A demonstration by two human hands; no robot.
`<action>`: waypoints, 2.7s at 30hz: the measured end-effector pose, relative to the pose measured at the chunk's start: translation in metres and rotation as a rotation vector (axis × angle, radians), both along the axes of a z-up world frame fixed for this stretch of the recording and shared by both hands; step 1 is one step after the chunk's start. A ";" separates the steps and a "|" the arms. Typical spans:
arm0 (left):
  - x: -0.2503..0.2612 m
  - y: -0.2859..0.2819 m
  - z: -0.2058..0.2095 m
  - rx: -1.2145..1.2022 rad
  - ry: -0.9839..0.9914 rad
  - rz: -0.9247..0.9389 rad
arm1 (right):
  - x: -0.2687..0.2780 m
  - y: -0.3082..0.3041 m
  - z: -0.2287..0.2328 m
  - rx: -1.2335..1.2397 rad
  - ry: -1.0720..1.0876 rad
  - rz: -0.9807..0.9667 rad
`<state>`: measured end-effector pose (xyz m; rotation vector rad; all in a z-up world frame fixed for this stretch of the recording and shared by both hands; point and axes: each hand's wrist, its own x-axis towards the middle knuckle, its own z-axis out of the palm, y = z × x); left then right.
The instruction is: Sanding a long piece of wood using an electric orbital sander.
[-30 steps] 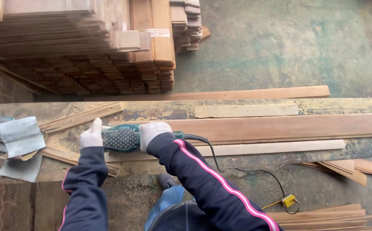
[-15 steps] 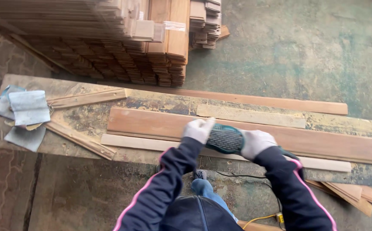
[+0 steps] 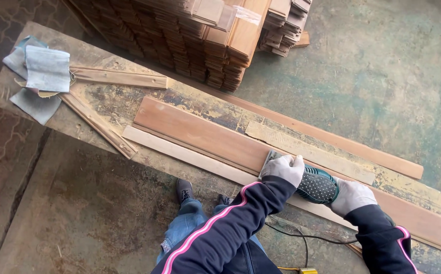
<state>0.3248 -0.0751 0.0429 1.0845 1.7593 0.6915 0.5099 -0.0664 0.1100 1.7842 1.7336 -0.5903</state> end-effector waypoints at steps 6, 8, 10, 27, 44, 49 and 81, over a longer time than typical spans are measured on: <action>-0.003 0.003 -0.018 0.109 0.086 0.025 | -0.007 0.005 -0.006 0.003 -0.006 0.002; -0.006 0.004 -0.020 0.131 0.092 0.022 | -0.013 0.006 -0.002 0.004 -0.003 0.007; -0.008 0.005 -0.021 0.150 0.097 0.017 | -0.019 0.006 0.003 0.002 0.000 0.010; -0.035 0.010 -0.014 0.143 0.117 0.020 | -0.040 0.011 0.005 0.021 0.053 0.037; -0.065 0.014 -0.032 0.191 0.127 0.039 | -0.072 0.015 0.001 0.050 0.055 0.088; -0.077 0.017 -0.027 0.188 0.138 0.044 | -0.086 0.022 0.003 0.025 0.043 0.095; -0.174 0.035 -0.018 0.092 0.155 0.099 | -0.190 0.040 0.019 0.011 0.050 0.126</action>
